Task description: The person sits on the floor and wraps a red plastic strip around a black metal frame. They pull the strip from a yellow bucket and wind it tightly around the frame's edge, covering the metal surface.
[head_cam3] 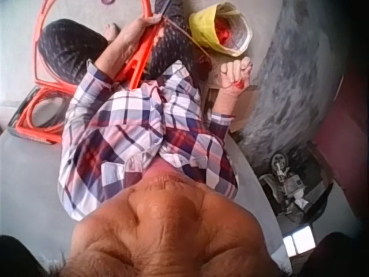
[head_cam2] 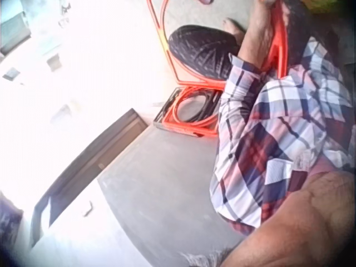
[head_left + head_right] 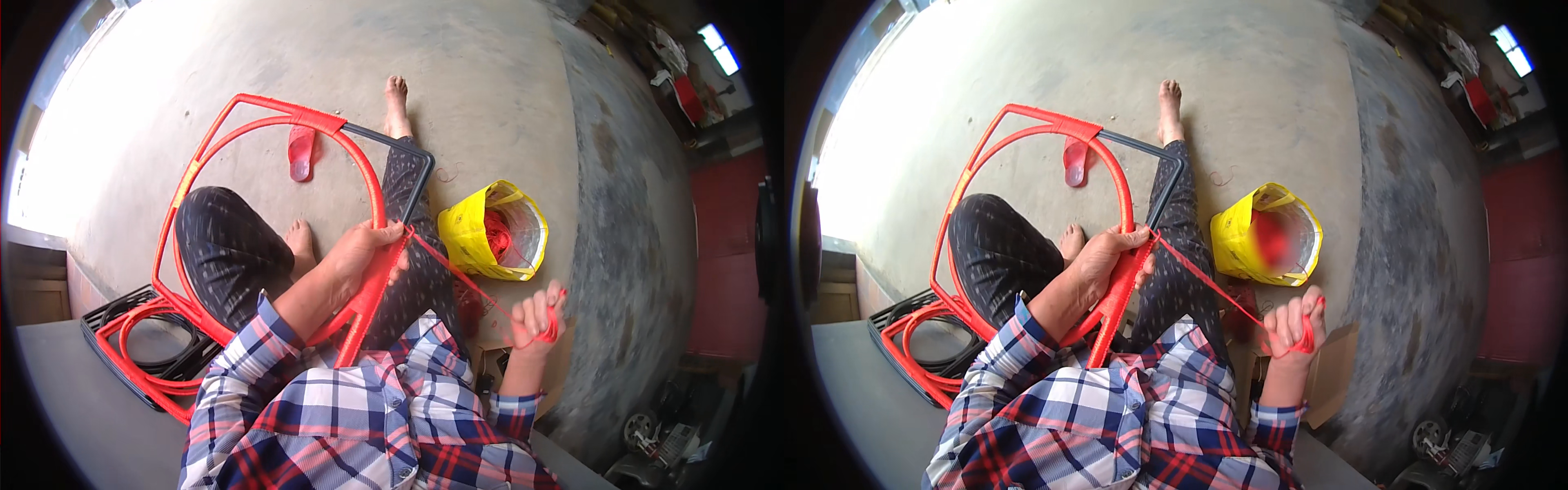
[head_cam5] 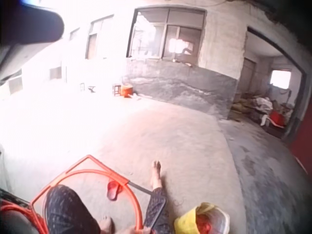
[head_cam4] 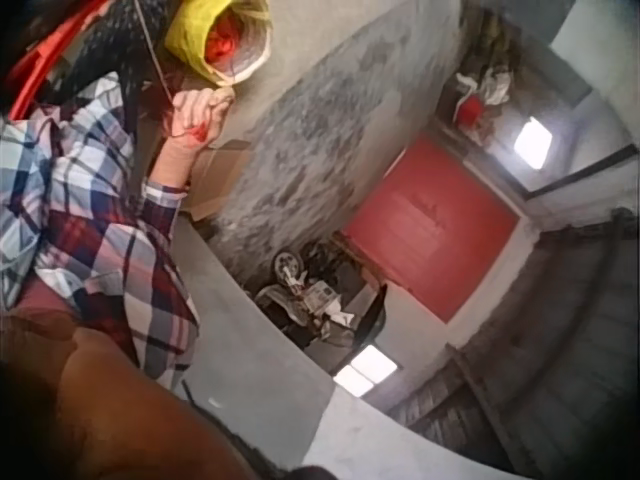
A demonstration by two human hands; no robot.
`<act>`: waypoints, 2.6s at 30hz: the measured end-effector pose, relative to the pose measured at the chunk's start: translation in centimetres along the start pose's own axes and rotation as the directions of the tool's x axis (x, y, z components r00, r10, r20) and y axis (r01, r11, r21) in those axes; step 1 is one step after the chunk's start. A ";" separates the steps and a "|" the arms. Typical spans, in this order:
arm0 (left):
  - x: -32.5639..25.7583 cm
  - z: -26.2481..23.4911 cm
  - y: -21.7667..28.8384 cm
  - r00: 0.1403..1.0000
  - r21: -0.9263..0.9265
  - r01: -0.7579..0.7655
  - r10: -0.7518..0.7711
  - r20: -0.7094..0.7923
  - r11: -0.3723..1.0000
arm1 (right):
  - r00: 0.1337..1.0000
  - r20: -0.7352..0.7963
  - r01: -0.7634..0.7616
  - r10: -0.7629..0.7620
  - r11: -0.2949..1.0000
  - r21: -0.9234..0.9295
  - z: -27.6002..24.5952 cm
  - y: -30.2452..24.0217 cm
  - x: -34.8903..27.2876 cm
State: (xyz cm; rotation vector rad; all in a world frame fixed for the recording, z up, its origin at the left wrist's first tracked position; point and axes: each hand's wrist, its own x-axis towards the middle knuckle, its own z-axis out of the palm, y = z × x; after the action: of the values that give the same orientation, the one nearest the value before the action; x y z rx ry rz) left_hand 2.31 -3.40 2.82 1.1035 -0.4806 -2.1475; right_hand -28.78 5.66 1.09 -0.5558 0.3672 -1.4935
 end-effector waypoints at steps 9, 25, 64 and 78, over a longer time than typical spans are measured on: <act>0.0 0.1 0.1 0.998 0.041 -0.009 0.011 -0.068 0.999 | 0.803 -0.590 -0.317 0.080 0.897 -0.309 -5.5 4.7 0.0; 0.4 0.3 -1.8 0.905 -0.162 -0.422 0.424 -0.019 0.892 | 0.913 0.409 0.409 0.001 -0.031 -0.912 4.7 10.4 15.9; 1.2 -0.9 -1.1 0.988 0.010 0.006 -0.004 -0.151 1.000 | 0.831 -0.360 0.315 -0.424 0.892 -0.324 4.2 -7.3 -1.7; -1.2 2.4 -0.1 0.991 0.034 -0.091 0.094 -0.095 0.995 | 0.998 -0.053 -0.005 -0.025 0.858 -0.513 8.0 10.9 12.7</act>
State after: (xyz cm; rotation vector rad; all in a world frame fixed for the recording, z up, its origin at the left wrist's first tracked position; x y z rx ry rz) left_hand 0.82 -2.43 4.77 1.1723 -0.5098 -2.0033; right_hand -14.56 -6.14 2.92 -0.9391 0.8246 -1.4209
